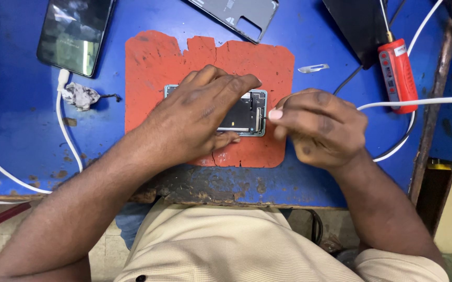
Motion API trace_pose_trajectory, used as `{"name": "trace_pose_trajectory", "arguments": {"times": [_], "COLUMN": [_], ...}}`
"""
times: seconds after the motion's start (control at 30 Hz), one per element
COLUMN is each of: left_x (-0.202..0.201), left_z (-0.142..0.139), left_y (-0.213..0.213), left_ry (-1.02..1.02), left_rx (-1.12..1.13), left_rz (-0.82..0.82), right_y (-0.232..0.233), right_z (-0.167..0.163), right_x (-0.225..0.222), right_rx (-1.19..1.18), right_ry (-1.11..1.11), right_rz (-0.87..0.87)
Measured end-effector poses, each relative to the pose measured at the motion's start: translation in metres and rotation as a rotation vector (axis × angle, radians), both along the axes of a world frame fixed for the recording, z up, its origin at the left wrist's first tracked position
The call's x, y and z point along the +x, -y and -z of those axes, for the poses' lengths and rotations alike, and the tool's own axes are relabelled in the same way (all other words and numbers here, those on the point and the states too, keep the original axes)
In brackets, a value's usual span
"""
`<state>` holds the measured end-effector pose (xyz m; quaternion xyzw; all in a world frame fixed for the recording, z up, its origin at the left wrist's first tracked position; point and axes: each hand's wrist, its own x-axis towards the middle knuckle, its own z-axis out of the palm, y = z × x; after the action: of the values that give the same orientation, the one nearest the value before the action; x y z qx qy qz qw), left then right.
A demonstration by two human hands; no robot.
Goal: The person disassembles a smartphone by removing screws and detaching internal components. They use a screwdriver to loosen screws and a small tool to pry open parts, then remove the camera module and other internal pieces.
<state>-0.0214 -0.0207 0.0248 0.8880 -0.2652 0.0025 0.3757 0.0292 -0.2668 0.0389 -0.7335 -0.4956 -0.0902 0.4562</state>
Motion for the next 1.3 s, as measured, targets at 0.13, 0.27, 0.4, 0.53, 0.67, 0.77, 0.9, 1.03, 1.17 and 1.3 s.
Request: {"name": "trace_pose_trajectory", "arguments": {"times": [0.13,0.27,0.4,0.53,0.67,0.77,0.9,1.03,1.17,1.3], "left_x": [0.0,0.0,-0.003,-0.002,0.003,0.007,0.016,0.025,0.023,0.019], "left_z": [-0.001,-0.002,-0.005,-0.011,-0.017,-0.023,-0.035,-0.041,-0.03,-0.018], "left_y": [0.0,0.001,0.004,0.002,-0.002,-0.004,-0.009,-0.008,0.004,0.007], "left_ry": [0.026,-0.005,0.005,0.027,-0.131,-0.061,0.107,0.229,0.2,0.16], "left_rx": [0.002,0.019,0.029,0.009,-0.005,-0.024,-0.089,-0.154,-0.239,-0.2], "left_rz": [0.008,0.012,0.024,0.023,-0.08,-0.126,-0.157,-0.167,-0.189,-0.126], "right_y": [-0.002,-0.002,-0.001,0.001,0.005,0.006,0.008,0.007,0.004,-0.002], "right_z": [-0.005,-0.005,-0.002,-0.003,-0.005,-0.002,0.001,0.002,-0.002,-0.008], "right_x": [-0.009,-0.015,-0.013,-0.011,-0.013,-0.014,-0.016,-0.017,-0.017,-0.017], "right_rx": [0.042,0.014,0.048,0.081,0.003,0.046,0.012,0.031,0.008,0.023], "right_ry": [-0.177,-0.336,-0.259,-0.295,-0.301,-0.233,-0.281,-0.251,-0.299,-0.284], "right_rz": [-0.039,-0.036,0.026,-0.009,0.084,0.069,0.086,0.044,0.069,0.059]}}
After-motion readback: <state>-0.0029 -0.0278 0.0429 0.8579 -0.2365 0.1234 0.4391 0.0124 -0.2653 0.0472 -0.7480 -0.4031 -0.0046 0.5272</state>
